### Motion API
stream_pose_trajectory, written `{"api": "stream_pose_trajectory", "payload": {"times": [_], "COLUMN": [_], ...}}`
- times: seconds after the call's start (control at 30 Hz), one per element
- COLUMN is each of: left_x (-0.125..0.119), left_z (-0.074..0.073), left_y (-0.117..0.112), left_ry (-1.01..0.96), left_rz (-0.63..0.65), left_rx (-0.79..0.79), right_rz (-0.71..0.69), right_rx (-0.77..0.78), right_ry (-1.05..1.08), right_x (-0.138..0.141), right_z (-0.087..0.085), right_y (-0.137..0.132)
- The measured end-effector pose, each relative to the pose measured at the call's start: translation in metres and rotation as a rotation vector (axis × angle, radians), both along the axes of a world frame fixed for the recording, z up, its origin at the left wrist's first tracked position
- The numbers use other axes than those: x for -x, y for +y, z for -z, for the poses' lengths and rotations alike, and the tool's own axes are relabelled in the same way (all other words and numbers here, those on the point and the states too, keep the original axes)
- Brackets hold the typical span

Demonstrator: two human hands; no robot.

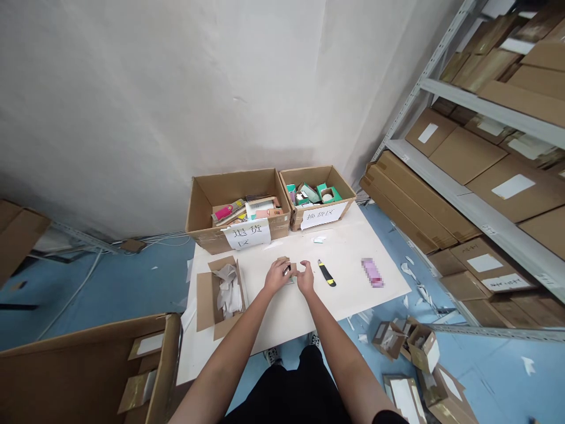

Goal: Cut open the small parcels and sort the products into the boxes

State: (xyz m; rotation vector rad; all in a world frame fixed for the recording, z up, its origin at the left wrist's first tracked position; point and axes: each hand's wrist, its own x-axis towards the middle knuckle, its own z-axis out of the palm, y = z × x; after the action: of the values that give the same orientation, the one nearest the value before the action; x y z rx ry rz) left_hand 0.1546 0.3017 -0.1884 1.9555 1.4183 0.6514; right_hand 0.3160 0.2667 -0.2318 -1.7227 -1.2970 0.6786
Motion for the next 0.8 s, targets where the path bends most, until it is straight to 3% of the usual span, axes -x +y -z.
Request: {"api": "stream_pose_trajectory", "payload": {"times": [0.13,0.37,0.6,0.7,0.8], "left_x": [0.011,0.028,0.026,0.021,0.016], "left_z": [0.013,0.035,0.046,0.049,0.05], "left_y": [0.01,0.023,0.022,0.014,0.006], "left_ry": [-0.172,-0.448,-0.572,-0.567,-0.482], "left_rz": [-0.047,-0.212,-0.161,-0.041,0.038], "left_rx": [0.042,0.382,0.439,0.496,0.43], "right_rz": [-0.115,-0.231,-0.258,-0.244,-0.2], "right_rx": [-0.038,-0.041,0.165,0.245,0.297], "right_ry": [-0.076,-0.269,-0.374,-0.393,-0.399], "right_x": [0.007,0.017,0.013,0.012,0.013], "right_z": [-0.006,-0.016,-0.026,-0.027,-0.029], "right_y": [0.005,0.014,0.019,0.022,0.025]}}
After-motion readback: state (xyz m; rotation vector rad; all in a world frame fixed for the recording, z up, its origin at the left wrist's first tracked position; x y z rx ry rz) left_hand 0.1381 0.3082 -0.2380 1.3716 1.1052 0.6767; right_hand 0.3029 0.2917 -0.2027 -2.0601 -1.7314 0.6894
